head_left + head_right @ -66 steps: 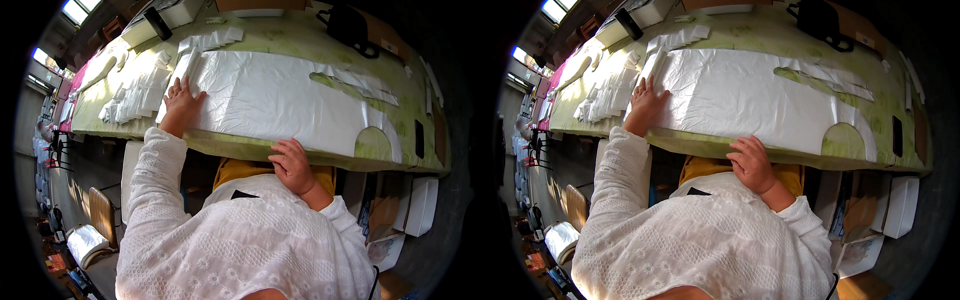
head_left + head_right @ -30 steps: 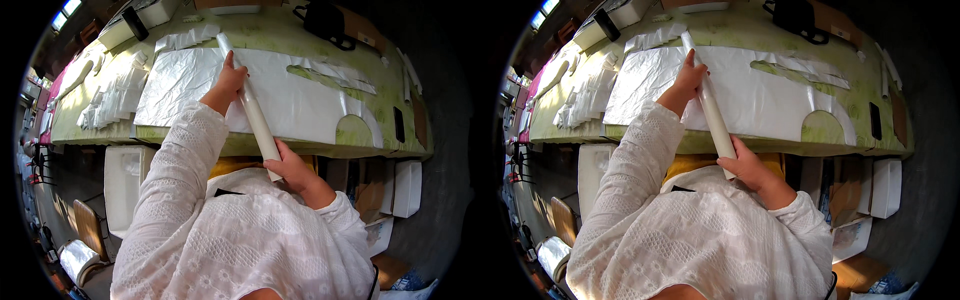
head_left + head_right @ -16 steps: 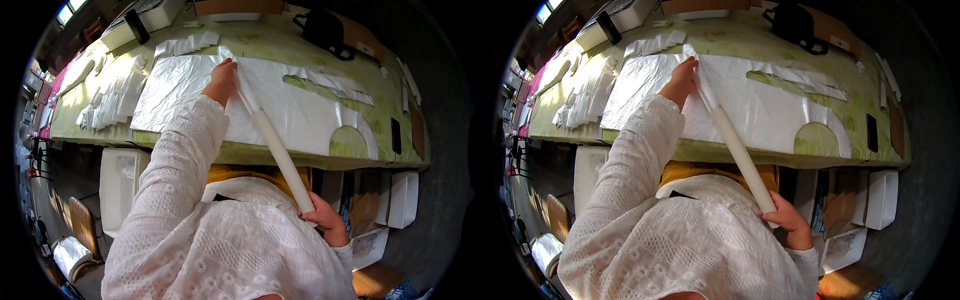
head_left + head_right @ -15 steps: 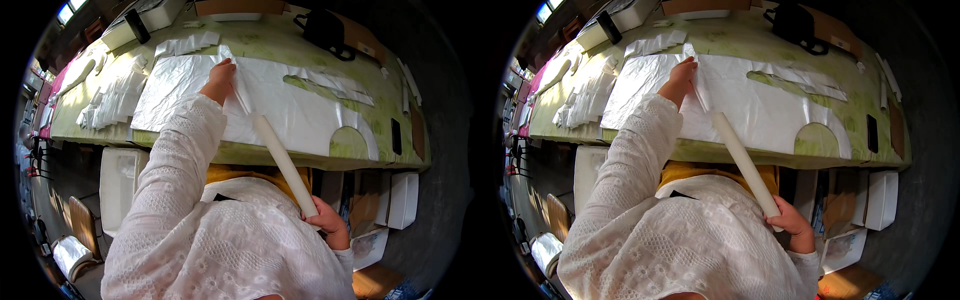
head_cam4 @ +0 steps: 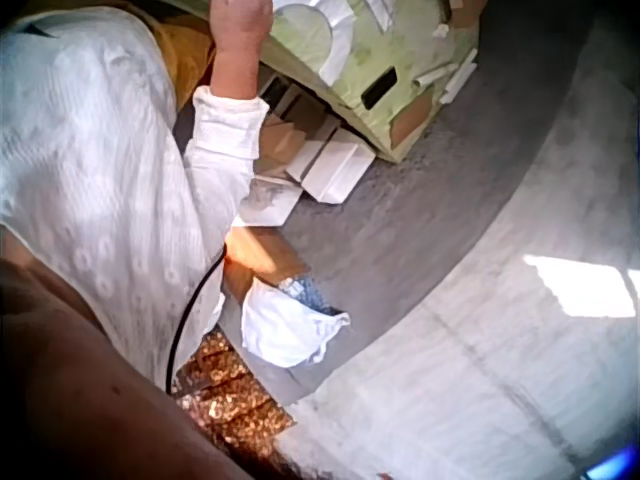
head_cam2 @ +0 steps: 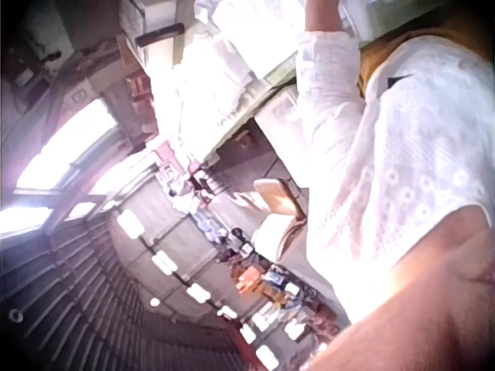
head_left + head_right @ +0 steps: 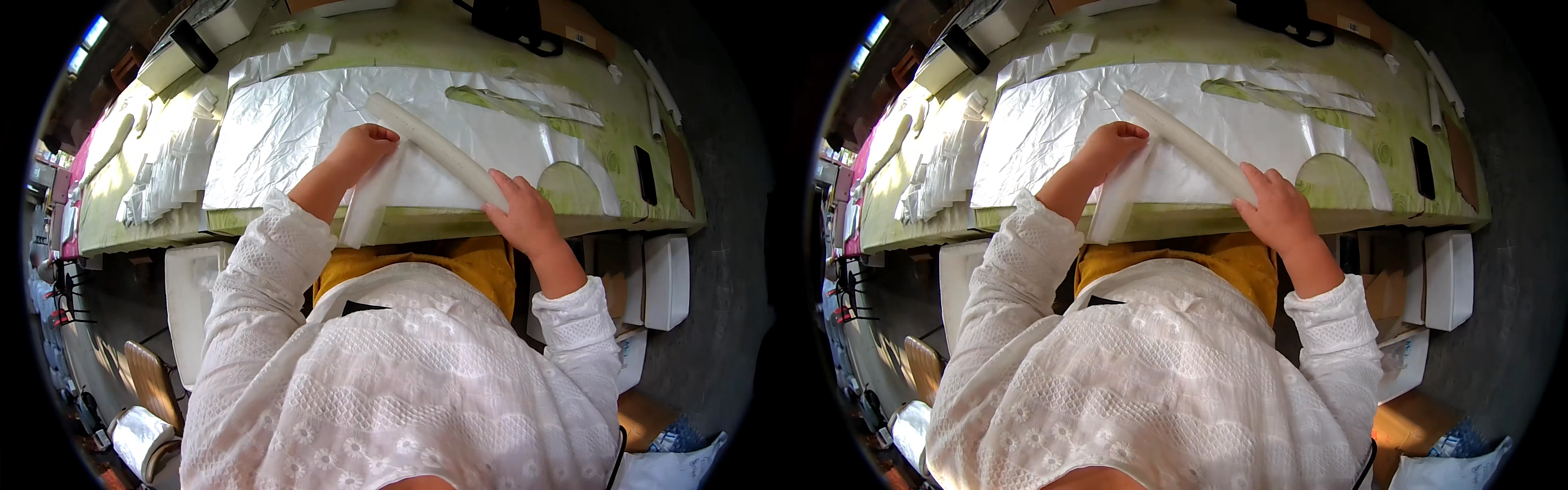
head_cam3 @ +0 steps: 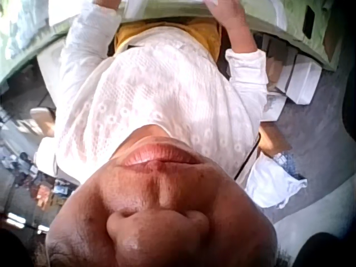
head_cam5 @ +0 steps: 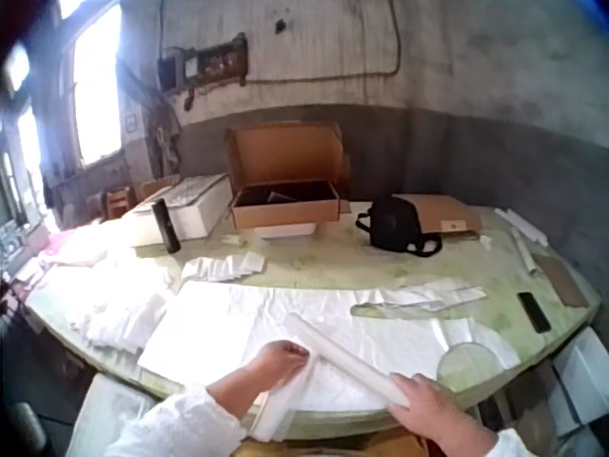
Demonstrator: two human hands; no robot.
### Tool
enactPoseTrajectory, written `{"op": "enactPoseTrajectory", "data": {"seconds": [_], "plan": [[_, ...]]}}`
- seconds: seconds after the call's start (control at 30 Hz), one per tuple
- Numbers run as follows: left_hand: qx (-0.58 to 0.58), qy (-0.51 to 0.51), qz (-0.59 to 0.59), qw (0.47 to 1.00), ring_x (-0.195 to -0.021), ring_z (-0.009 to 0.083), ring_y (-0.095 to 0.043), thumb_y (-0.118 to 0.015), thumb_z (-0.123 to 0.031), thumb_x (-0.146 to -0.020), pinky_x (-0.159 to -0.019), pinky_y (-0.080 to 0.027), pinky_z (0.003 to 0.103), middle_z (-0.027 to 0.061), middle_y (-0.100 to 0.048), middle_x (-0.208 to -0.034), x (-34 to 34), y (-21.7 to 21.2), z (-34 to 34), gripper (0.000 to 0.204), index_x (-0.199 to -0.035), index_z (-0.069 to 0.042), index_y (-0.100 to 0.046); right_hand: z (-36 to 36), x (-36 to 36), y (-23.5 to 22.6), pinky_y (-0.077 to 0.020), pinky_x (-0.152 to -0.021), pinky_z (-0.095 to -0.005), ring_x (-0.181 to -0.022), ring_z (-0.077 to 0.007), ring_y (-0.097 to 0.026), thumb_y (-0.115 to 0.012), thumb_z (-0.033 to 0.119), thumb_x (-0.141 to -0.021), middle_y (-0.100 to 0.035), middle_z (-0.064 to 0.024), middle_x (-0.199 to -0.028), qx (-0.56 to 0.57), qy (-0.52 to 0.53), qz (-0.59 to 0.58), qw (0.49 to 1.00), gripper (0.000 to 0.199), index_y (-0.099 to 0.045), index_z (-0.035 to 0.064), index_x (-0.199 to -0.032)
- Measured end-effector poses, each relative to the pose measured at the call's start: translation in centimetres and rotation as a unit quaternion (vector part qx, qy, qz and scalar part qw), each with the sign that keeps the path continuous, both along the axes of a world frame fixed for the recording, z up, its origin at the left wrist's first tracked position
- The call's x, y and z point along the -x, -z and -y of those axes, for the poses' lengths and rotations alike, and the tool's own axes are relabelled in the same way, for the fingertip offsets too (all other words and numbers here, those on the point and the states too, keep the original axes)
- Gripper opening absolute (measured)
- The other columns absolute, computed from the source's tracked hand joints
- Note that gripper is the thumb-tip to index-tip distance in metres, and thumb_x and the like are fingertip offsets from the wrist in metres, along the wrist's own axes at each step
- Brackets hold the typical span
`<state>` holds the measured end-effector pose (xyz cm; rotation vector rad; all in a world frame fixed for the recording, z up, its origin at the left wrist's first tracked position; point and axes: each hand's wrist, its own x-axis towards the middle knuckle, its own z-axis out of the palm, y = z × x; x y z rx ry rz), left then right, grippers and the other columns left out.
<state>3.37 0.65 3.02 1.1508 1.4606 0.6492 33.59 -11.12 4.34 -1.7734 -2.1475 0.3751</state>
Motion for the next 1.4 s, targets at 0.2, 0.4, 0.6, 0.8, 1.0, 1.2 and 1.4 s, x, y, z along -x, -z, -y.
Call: {"op": "enactPoseTrajectory", "data": {"seconds": [0.2,0.4,0.6,0.8,1.0,1.2,1.4], "plan": [[0.105,0.182,0.032,0.977,-0.079,0.0103,-0.064,-0.069,-0.012,-0.092,-0.073,-0.056,0.027,0.0011,-0.067,-0.09,3.6,-1.1,9.9,0.022,-0.113,-0.005,-0.071,-1.9,-2.4,1.0,-0.0536,-0.089,-0.0457,-0.101,-0.0365,-0.064,-0.071,0.032,-0.086,-0.064,-0.0151,-0.107,-0.025,0.039,0.069,0.997,0.061,-0.055,0.0149,-0.142],[0.182,0.122,0.198,0.955,-0.08,0.0092,-0.062,-0.067,-0.012,-0.097,-0.075,-0.056,0.027,0.0002,-0.066,-0.091,3.4,1.4,14.8,0.022,-0.118,-0.004,-0.067,-1.4,2.3,0.7,-0.0295,-0.117,-0.0576,-0.138,-0.0378,-0.04,-0.074,0.017,-0.077,-0.048,-0.011,-0.144,-0.211,-0.076,0.088,0.97,0.072,-0.051,0.0141,-0.146],[0.147,0.189,0.25,0.938,-0.079,0.0071,-0.056,-0.068,-0.018,-0.099,-0.074,-0.05,0.024,-0.0024,-0.062,-0.09,3.1,1.3,16.1,0.04,-0.136,-0.008,-0.059,-0.1,9.9,3.3,-0.0267,-0.121,-0.0555,-0.144,-0.0302,-0.039,-0.071,0.012,-0.08,-0.048,-0.0054,-0.15,-0.118,-0.279,0.015,0.953,0.068,-0.052,0.0198,-0.145],[-0.269,0.264,-0.022,0.926,-0.095,0.0188,-0.056,-0.079,-0.017,-0.085,-0.086,-0.046,0.033,0.0076,-0.058,-0.104,6.7,-0.9,14.0,0.069,-0.148,-0.007,-0.051,-1.0,10.2,4.8,-0.0354,-0.115,-0.0522,-0.127,-0.0302,-0.052,-0.07,0.005,-0.079,-0.058,-0.0074,-0.127,-0.151,-0.254,-0.078,0.952,0.044,-0.066,0.0137,-0.122],[-0.396,0.348,-0.3,0.795,-0.15,0.0308,-0.032,-0.077,-0.019,-0.076,-0.123,-0.021,0.054,0.0103,-0.043,-0.157,4.2,-0.6,8.6,0.076,-0.147,-0.013,-0.052,-2.3,10.1,4.6,-0.044,-0.104,-0.0462,-0.111,-0.0318,-0.058,-0.068,0.004,-0.079,-0.064,-0.0084,-0.104,-0.142,-0.253,-0.127,0.948,0.022,-0.072,0.0096,-0.1],[-0.408,0.242,-0.24,0.847,-0.143,0.028,-0.043,-0.074,-0.044,-0.088,-0.12,-0.029,0.051,0.006,-0.062,-0.139,3.5,2.2,7.5,0.046,-0.117,-0.008,-0.073,-3.8,10.6,2.9,-0.0518,-0.081,-0.0444,-0.088,-0.0366,-0.066,-0.063,0.021,-0.093,-0.071,-0.0165,-0.088,-0.024,-0.106,-0.182,0.977,0.021,-0.071,0.0023,-0.092],[-0.379,0.109,-0.223,0.891,-0.119,0.029,-0.057,-0.071,-0.028,-0.091,-0.104,-0.041,0.046,0.0058,-0.069,-0.11,2.6,4.1,6.7,0.024,-0.082,-0.005,-0.074,-6.9,12.4,1.3,-0.0531,-0.077,-0.0496,-0.084,-0.042,-0.067,-0.052,0.039,-0.097,-0.07,-0.0211,-0.088,0.122,0.006,-0.111,0.986,0.041,-0.069,0.0026,-0.089]]}}
